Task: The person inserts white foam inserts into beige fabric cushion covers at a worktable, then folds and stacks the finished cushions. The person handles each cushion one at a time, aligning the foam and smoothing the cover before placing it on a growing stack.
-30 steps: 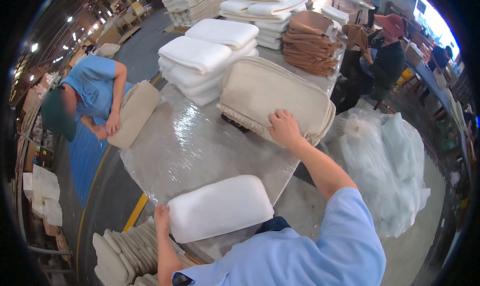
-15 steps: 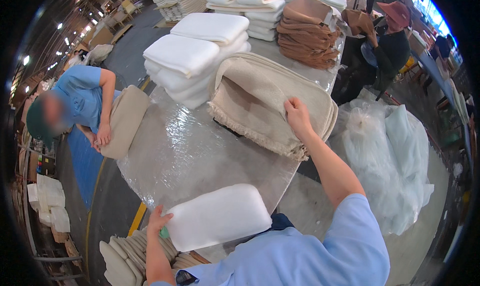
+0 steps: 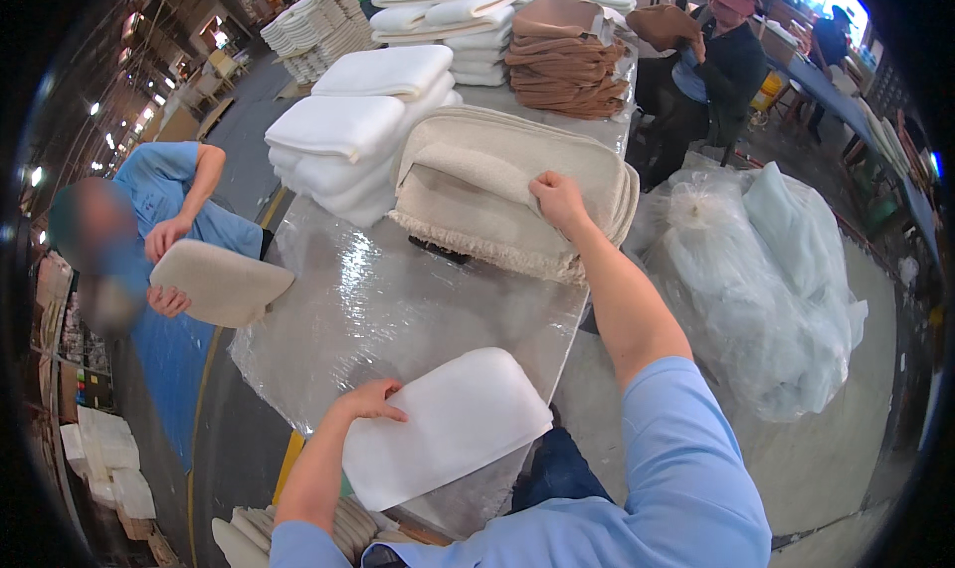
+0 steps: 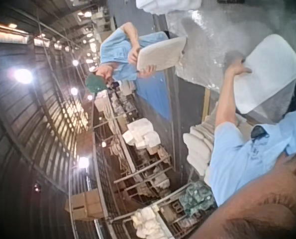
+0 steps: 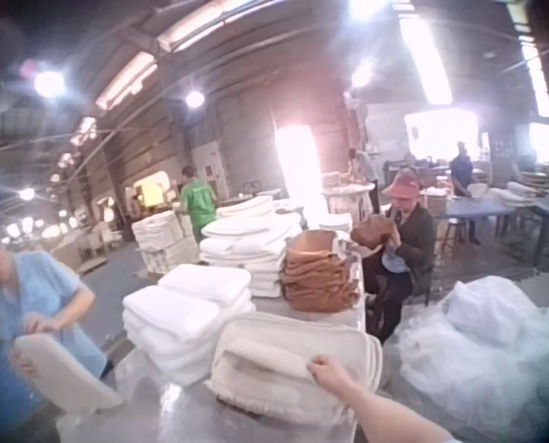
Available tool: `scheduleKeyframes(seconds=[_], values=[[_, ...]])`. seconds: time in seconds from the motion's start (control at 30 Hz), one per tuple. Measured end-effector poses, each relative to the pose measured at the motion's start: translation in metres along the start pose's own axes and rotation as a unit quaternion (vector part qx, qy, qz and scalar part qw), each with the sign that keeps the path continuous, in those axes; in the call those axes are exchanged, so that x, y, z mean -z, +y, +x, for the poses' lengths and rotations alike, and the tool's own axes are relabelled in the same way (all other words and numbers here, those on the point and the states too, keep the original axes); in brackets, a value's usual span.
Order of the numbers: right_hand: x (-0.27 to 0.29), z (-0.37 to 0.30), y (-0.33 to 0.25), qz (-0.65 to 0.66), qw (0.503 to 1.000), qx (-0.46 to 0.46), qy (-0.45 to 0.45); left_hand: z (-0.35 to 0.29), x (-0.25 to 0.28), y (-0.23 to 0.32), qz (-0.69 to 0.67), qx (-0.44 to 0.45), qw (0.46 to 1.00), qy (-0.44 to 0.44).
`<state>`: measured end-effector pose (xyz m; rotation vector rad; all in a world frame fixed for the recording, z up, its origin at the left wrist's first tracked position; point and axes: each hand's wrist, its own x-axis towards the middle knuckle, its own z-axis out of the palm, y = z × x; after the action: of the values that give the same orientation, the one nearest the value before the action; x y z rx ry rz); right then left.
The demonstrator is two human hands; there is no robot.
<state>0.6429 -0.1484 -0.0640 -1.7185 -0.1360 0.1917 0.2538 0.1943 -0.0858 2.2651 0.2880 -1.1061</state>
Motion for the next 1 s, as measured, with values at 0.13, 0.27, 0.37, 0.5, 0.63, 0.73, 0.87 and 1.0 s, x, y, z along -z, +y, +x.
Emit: scheduleKeyframes(seconds=[0.13, 0.27, 0.37, 0.5, 0.63, 0.73, 0.87, 1.0], values=[[-0.005, -0.007, 0.001, -0.009, 1.000, -0.017, -0.006, 0.004, -0.004, 0.008, 0.067, 0.040, 0.997, 0.002], [0.004, -0.010, 0.001, 0.003, 1.000, 0.002, 0.005, 0.006, -0.008, 0.023, 0.072, 0.047, 0.996, 0.011], [-0.004, -0.012, 0.000, -0.017, 1.000, 0.016, 0.007, -0.003, -0.007, 0.019, 0.011, 0.062, 0.997, -0.031], [-0.002, -0.012, 0.001, -0.044, 0.999, 0.023, 0.023, -0.032, -0.004, 0.034, -0.116, 0.082, 0.985, -0.096], [-0.005, -0.012, -0.003, -0.025, 1.000, -0.008, 0.006, -0.079, -0.025, 0.046, -0.041, 0.047, 0.998, -0.030], [0.004, -0.010, 0.001, -0.022, 0.999, 0.023, 0.006, -0.108, -0.051, 0.065, -0.013, 0.011, 0.999, 0.039], [-0.008, -0.021, 0.000, -0.117, 0.989, 0.089, -0.013, -0.162, -0.071, 0.094, 0.018, 0.040, 0.992, 0.122], [-0.011, -0.030, -0.007, -0.238, 0.961, 0.140, -0.026, -0.196, -0.077, 0.102, 0.065, -0.006, 0.968, 0.241]])
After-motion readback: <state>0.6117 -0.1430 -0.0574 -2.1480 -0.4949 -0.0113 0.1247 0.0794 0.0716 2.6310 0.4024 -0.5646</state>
